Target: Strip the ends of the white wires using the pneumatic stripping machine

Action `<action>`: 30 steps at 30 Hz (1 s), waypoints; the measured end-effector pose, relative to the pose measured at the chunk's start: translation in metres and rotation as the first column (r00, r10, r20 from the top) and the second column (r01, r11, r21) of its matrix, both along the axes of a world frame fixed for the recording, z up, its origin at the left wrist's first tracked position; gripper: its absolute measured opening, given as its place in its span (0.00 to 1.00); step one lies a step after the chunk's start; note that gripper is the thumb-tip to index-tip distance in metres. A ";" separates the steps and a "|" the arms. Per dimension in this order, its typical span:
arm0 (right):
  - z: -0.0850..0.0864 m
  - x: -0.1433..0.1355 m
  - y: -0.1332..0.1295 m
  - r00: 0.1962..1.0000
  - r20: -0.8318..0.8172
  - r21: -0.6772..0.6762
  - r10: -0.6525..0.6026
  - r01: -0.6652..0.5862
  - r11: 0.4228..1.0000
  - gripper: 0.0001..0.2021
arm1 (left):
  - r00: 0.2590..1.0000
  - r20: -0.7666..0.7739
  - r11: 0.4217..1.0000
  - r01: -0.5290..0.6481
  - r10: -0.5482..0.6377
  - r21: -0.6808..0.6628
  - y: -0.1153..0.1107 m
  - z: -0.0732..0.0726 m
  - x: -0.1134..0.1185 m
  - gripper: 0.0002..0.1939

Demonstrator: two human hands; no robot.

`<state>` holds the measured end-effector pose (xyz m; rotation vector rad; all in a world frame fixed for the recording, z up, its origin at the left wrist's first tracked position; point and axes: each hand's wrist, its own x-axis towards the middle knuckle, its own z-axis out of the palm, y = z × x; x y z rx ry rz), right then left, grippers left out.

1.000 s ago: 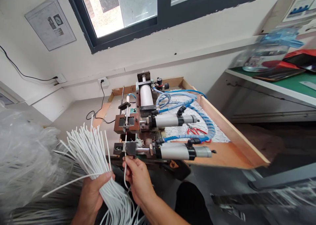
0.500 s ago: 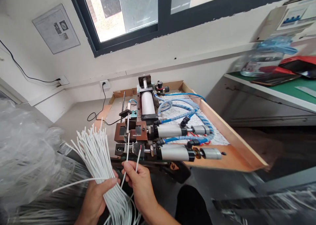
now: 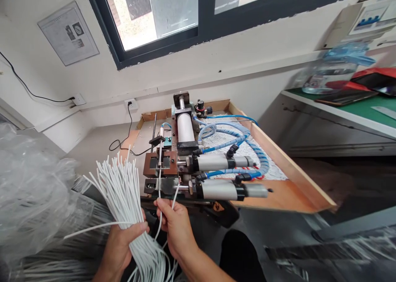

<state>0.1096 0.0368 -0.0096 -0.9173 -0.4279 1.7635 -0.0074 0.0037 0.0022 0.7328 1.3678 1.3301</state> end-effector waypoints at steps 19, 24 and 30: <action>0.004 -0.001 -0.018 0.988 0.151 0.157 -0.037 0.013 0.987 0.12 | 0.998 0.060 1.000 0.011 -0.013 0.024 -0.002 -0.002 0.004 0.06; -0.004 0.004 -0.025 0.984 0.179 0.112 0.023 -0.044 0.993 0.13 | 0.994 0.085 0.997 -0.064 0.067 -0.037 -0.001 -0.002 0.002 0.08; -0.011 0.008 -0.023 0.982 0.180 0.085 0.050 -0.066 0.994 0.14 | 0.992 0.089 0.996 -0.087 0.090 -0.031 -0.001 0.000 0.003 0.09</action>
